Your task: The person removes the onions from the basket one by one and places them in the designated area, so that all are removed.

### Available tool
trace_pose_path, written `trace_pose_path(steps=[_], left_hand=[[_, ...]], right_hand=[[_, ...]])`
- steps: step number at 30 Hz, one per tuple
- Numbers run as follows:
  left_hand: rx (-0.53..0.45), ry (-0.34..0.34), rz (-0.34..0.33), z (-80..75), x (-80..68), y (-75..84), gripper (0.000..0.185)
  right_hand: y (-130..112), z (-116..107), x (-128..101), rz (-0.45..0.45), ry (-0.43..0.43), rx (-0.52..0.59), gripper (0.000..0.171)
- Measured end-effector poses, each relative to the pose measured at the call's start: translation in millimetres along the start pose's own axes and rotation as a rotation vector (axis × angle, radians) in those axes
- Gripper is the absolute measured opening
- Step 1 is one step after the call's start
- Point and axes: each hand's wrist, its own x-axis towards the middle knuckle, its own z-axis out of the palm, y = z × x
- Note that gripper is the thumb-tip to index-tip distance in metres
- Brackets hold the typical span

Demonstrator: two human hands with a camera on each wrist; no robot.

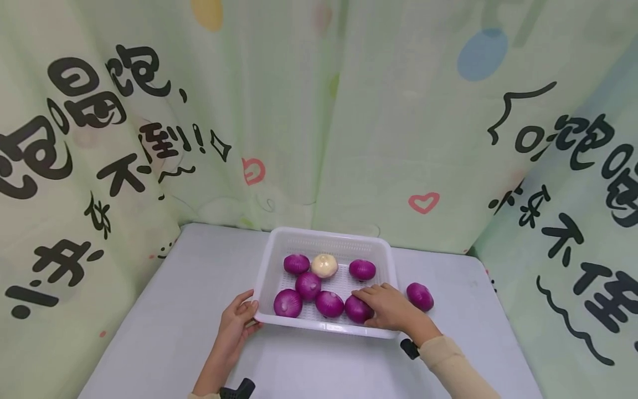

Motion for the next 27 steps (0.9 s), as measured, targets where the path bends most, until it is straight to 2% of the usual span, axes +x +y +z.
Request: trace_pose_path(steps=[6,11,13,20,27], left_hand=[[0.002,-0.004,-0.002,-2.8,-5.1,-2.5,0.052],[0.004,-0.004,-0.013,-3.8,-7.1,-3.0,0.053],[0.004,-0.003,-0.011,-2.7,-5.5,-2.2,0.052],[0.005,-0.02,0.017,1.5,0.1,1.9,0.051],[0.011,-0.011,0.006,-0.4,-1.7,3.0,0.051]], right_hand=[[-2.7,2.2,-2.4,0.007,0.009,0.048,0.07],[-5.0,-0.9,-8.1,0.025,0.031,0.135,0.071],[-5.1,-3.6,-10.6,0.059,0.063,0.189,0.072],[-5.7,-3.6,-17.4,0.262,0.176,0.461,0.079],[-12.7,6.7,-22.0,0.347,0.294,0.59,0.08]])
